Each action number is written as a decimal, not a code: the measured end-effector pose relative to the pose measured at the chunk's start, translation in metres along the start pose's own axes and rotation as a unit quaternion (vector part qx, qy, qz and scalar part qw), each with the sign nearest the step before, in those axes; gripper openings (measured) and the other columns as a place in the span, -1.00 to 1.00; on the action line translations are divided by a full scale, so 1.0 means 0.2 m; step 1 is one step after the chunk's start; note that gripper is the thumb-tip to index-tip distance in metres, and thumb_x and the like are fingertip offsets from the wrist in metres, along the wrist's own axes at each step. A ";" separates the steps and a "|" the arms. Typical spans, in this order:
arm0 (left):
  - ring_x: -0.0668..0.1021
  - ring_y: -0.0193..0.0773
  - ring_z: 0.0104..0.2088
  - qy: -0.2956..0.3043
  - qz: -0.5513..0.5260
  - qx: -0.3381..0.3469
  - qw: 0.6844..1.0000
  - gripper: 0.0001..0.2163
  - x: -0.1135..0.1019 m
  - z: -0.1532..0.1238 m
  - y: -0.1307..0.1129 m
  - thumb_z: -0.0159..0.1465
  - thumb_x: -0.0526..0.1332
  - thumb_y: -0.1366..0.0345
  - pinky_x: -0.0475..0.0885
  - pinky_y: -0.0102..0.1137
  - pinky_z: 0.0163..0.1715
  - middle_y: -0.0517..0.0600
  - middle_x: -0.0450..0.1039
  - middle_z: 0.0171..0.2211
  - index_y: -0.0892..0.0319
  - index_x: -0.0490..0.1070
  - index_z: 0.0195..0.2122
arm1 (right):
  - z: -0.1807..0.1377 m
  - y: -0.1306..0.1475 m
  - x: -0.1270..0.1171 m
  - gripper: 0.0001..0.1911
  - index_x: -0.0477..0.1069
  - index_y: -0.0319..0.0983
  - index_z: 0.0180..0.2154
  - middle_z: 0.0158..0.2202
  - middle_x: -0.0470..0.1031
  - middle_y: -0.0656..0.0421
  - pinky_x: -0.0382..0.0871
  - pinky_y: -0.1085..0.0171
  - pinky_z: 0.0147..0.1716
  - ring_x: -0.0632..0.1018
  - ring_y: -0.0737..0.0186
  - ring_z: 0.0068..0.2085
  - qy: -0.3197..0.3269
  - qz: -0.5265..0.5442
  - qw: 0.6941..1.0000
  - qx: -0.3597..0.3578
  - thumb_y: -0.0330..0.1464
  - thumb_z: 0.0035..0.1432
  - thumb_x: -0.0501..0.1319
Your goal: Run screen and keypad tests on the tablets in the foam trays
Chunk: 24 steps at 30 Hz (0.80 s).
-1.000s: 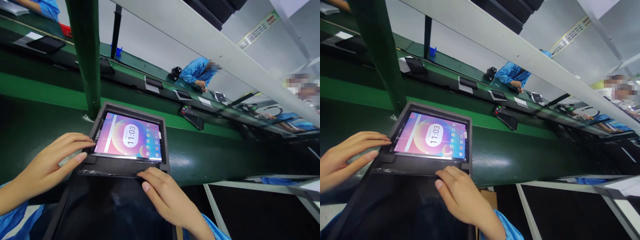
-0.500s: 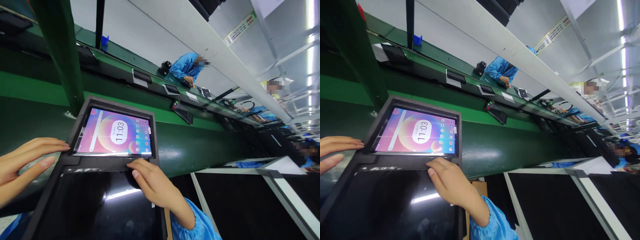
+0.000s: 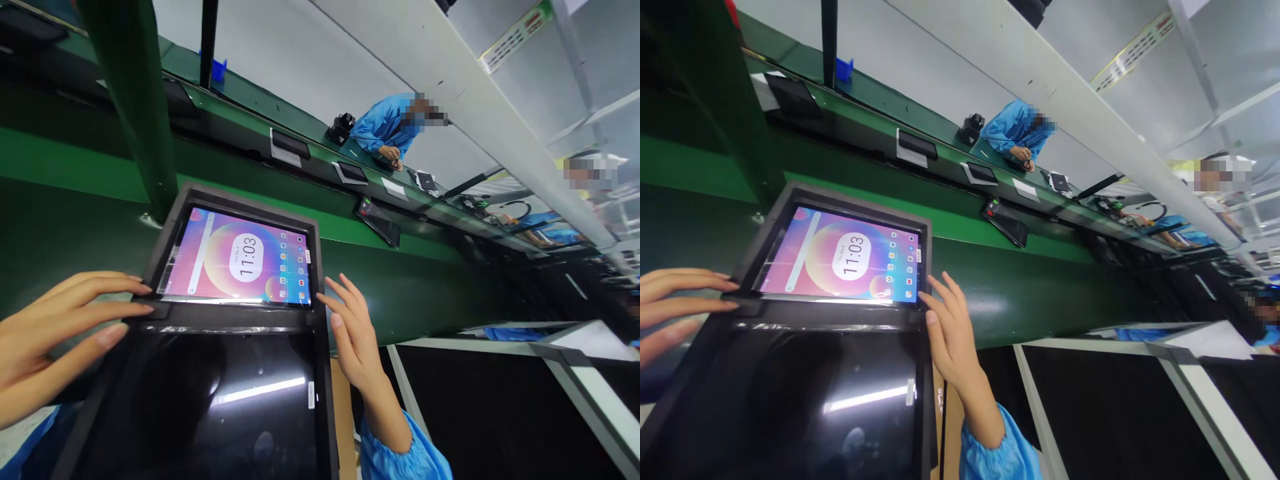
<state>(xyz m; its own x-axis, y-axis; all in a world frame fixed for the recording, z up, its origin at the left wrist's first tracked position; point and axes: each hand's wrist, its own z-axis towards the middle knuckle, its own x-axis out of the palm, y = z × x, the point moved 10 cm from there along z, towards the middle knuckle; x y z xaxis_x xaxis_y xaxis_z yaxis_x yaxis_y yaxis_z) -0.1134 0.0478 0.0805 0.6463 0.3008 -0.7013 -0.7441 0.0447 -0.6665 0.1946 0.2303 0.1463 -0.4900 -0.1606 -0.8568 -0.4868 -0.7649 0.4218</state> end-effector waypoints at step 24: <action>0.25 -0.04 0.39 0.026 0.059 0.077 0.995 -0.70 0.11 0.03 -0.24 0.40 0.07 0.22 0.04 0.06 0.43 -0.13 0.22 0.37 -0.06 0.47 0.09 | 0.06 0.30 0.22 -0.71 0.46 -0.22 0.03 0.25 0.41 -0.03 0.06 -0.35 0.34 0.19 -0.13 0.42 0.096 -0.018 0.991 -0.089 -0.45 0.36 0.08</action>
<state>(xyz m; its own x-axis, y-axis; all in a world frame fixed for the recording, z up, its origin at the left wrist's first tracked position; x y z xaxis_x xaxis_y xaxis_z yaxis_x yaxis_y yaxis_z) -0.0645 0.0578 0.0995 0.5578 0.2627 -0.7873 -0.8299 0.1594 -0.5347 0.1360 0.1854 0.1373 -0.3198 -0.2339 -0.9182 -0.3583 -0.8672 0.3458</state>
